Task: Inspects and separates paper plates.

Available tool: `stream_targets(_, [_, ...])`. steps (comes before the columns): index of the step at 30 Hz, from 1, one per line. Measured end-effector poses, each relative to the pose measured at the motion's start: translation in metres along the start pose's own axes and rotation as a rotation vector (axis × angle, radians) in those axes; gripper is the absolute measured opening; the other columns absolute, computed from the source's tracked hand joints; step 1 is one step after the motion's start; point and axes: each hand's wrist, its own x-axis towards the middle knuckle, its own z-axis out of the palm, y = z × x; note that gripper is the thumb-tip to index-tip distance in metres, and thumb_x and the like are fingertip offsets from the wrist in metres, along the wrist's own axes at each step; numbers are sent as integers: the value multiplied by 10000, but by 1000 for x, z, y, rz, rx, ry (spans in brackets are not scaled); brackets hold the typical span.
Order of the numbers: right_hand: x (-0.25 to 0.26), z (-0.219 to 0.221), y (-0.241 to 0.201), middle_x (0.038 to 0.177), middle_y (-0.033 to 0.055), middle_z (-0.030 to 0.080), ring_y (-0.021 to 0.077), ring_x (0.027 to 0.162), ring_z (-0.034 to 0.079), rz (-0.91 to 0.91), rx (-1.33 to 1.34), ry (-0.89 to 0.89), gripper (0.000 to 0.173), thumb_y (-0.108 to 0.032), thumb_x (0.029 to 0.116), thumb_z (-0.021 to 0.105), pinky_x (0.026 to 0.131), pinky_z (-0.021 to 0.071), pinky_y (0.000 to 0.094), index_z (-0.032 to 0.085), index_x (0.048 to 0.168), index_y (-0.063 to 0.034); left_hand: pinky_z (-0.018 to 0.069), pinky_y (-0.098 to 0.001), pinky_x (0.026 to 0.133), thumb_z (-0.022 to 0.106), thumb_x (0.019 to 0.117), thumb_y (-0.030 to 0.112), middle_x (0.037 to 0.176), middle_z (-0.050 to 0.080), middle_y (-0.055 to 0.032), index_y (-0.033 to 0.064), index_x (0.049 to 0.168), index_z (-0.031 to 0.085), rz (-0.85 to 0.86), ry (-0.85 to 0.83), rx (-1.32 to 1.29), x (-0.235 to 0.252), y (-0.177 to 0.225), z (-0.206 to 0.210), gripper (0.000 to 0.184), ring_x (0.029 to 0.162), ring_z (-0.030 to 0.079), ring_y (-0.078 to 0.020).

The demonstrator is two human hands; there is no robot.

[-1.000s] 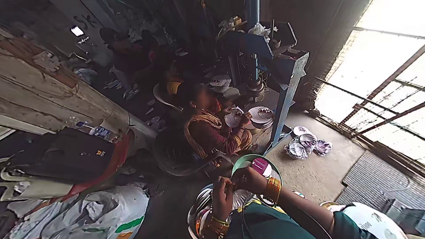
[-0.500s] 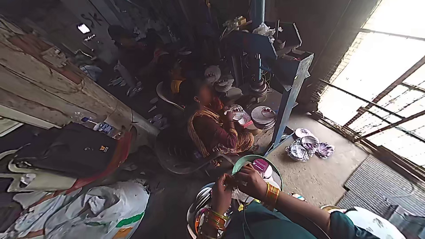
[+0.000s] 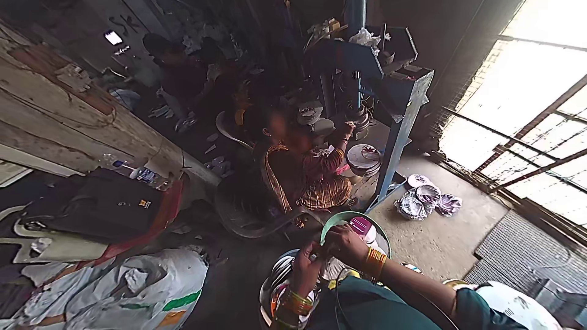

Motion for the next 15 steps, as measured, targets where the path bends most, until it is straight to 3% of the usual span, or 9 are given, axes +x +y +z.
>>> stream_targets(2, [-3, 6, 11, 1116, 274, 687, 390, 1087, 675, -159, 127, 165, 237, -62, 870, 712, 983, 534, 491, 705, 1061, 79, 573, -271, 842, 597, 887, -26, 939, 707, -12, -20, 1050, 645, -206, -5, -408, 1, -1, -1, 170, 888, 675, -60])
stream_targets(4, [-1, 16, 24, 1070, 245, 685, 296, 1056, 662, -340, 253, 321, 170, -77, 835, 707, 963, 536, 361, 717, 925, 66, 568, -273, 817, 557, 906, -23, 907, 690, 7, 18, 1026, 634, -262, 38, -523, 2, 1, -1, 149, 861, 662, -61])
stream_targets(5, [0, 18, 27, 1031, 207, 706, 270, 1055, 655, -375, 267, 346, 168, -136, 855, 708, 976, 510, 347, 727, 863, 30, 569, -274, 823, 553, 907, -15, 897, 691, 13, 28, 1006, 635, -253, 46, -523, 3, 1, -1, 135, 860, 665, -61])
stream_targets(7, [-2, 17, 21, 972, 150, 739, 272, 1047, 665, -324, 227, 346, 241, -247, 874, 758, 988, 496, 388, 757, 822, -12, 570, -276, 835, 566, 908, -16, 880, 689, 13, 19, 989, 629, -228, 46, -488, 2, 5, -1, 108, 857, 668, -63])
stream_targets(12, [-1, 6, 2, 940, 144, 733, 351, 1045, 652, -136, 162, 273, 120, -120, 831, 771, 943, 490, 518, 751, 788, -10, 553, -229, 812, 612, 873, -34, 821, 672, 54, 18, 923, 658, -132, 26, -316, 3, 12, -3, 85, 815, 647, -14])
stream_targets(15, [2, -10, -12, 1067, 182, 710, 421, 1166, 598, -49, 86, 109, 147, -123, 901, 700, 946, 456, 629, 738, 871, 16, 549, -226, 815, 623, 886, -8, 823, 670, 54, 14, 922, 668, -117, 10, -266, 5, 15, -5, 61, 812, 641, -7])
